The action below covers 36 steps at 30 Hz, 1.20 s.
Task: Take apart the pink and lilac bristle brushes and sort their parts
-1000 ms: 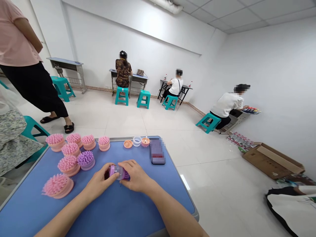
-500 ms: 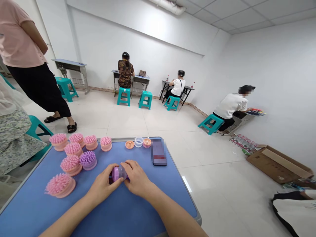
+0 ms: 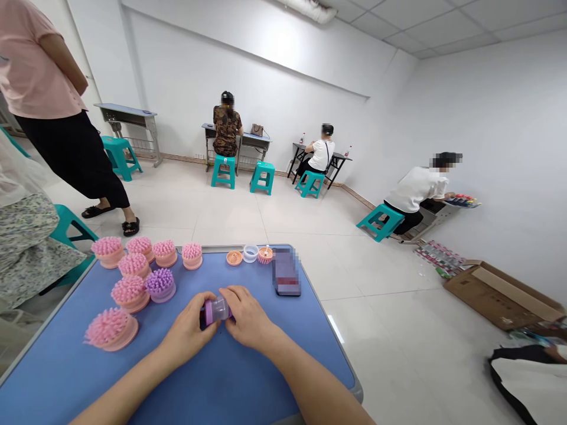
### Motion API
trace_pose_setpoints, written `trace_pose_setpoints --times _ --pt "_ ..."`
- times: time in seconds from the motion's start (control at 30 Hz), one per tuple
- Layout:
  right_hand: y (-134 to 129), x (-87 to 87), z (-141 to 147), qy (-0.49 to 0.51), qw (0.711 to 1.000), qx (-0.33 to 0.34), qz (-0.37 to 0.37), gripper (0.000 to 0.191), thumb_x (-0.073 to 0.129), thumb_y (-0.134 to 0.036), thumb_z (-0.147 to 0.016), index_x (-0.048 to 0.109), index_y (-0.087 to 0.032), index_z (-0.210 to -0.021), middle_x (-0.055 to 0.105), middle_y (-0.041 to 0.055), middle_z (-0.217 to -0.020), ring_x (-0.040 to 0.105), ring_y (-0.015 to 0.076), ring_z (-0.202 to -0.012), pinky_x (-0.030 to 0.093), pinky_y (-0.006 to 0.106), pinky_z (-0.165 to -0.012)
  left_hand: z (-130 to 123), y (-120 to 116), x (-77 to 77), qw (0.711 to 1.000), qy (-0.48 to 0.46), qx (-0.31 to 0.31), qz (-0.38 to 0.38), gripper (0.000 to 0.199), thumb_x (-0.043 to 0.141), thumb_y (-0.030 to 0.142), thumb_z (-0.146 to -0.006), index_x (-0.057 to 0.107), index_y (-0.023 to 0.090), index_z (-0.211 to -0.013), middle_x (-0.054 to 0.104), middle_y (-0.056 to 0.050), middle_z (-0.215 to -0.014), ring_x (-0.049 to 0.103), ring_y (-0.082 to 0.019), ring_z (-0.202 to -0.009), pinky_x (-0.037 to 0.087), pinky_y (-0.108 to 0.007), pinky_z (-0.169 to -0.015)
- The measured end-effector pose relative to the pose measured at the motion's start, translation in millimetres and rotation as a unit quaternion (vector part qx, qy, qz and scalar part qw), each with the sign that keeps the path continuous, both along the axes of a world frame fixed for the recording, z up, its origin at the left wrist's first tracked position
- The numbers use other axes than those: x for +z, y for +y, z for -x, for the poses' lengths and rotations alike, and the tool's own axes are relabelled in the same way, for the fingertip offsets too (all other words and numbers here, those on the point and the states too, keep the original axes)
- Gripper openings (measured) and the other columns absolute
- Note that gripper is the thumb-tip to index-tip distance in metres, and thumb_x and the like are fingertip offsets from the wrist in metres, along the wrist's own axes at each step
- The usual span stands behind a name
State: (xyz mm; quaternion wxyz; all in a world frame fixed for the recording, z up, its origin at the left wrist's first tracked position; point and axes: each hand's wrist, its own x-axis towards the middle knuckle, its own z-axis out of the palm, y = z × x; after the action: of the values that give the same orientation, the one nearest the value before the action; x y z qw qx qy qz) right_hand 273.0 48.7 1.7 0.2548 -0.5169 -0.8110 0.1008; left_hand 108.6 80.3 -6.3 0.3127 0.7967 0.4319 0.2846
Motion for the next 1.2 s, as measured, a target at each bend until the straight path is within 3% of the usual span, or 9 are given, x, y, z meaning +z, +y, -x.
trace_pose_setpoints --times 0.2,0.4,0.57,0.7,0.93,1.2 --pt "4 5.4 -9 0.010 0.999 -0.045 0.005 0.051 0.055 -0.011 -0.067 0.048 -0.014 -0.118 0.051 0.0122 -0.115 0.045 0.0232 -0.108 0.040 0.037 -0.091 3 1 4.3 0.999 0.011 0.030 -0.002 0.030 0.050 0.031 -0.068 0.046 0.020 -0.095 0.059 -0.003 -0.090 0.059 -0.019 -0.080 0.048 -0.031 -0.073" --pt "14 13.5 -28 0.067 0.980 -0.180 -0.042 0.031 0.067 -0.033 -0.067 0.063 -0.017 -0.094 0.064 0.0071 -0.096 0.051 0.0224 -0.090 0.043 0.036 -0.081 3 3 10.9 0.998 0.019 0.060 0.019 0.033 0.051 0.040 -0.070 0.045 0.021 -0.096 0.059 -0.003 -0.093 0.059 -0.021 -0.086 0.047 -0.034 -0.079" --pt "21 10.4 -51 0.110 0.958 -0.261 -0.045 0.036 0.058 -0.025 -0.071 0.056 -0.017 -0.106 0.060 0.0090 -0.102 0.053 0.0218 -0.095 0.043 0.036 -0.083 4 2 11.5 0.998 0.012 0.058 0.034 0.033 0.051 0.040 -0.069 0.045 0.021 -0.095 0.058 -0.004 -0.095 0.058 -0.022 -0.088 0.046 -0.036 -0.080" --pt "27 4.5 -65 0.113 0.951 -0.285 -0.043 0.044 0.055 -0.021 -0.070 0.051 -0.015 -0.114 0.058 0.0104 -0.109 0.051 0.0230 -0.101 0.042 0.037 -0.086 4 1 10.5 0.997 0.001 0.048 0.053 0.034 0.050 0.038 -0.070 0.043 0.021 -0.098 0.057 -0.005 -0.097 0.057 -0.022 -0.088 0.046 -0.037 -0.080" --pt "34 -2.8 -71 0.035 0.951 -0.307 -0.026 0.043 0.060 -0.027 -0.071 0.055 -0.014 -0.112 0.062 0.0107 -0.106 0.050 0.0258 -0.100 0.039 0.039 -0.086 3 1 10.0 0.998 0.005 0.041 0.050 0.032 0.051 0.037 -0.071 0.044 0.021 -0.098 0.059 -0.004 -0.095 0.059 -0.021 -0.086 0.047 -0.035 -0.078" --pt "38 -7.6 -74 0.020 0.946 -0.324 -0.009 0.043 0.059 -0.027 -0.071 0.056 -0.010 -0.111 0.060 0.0140 -0.107 0.050 0.0275 -0.099 0.040 0.041 -0.085 3 1 8.5 0.999 0.005 0.035 0.041 0.035 0.051 0.037 -0.071 0.047 0.019 -0.101 0.059 -0.004 -0.098 0.059 -0.020 -0.086 0.048 -0.032 -0.079"
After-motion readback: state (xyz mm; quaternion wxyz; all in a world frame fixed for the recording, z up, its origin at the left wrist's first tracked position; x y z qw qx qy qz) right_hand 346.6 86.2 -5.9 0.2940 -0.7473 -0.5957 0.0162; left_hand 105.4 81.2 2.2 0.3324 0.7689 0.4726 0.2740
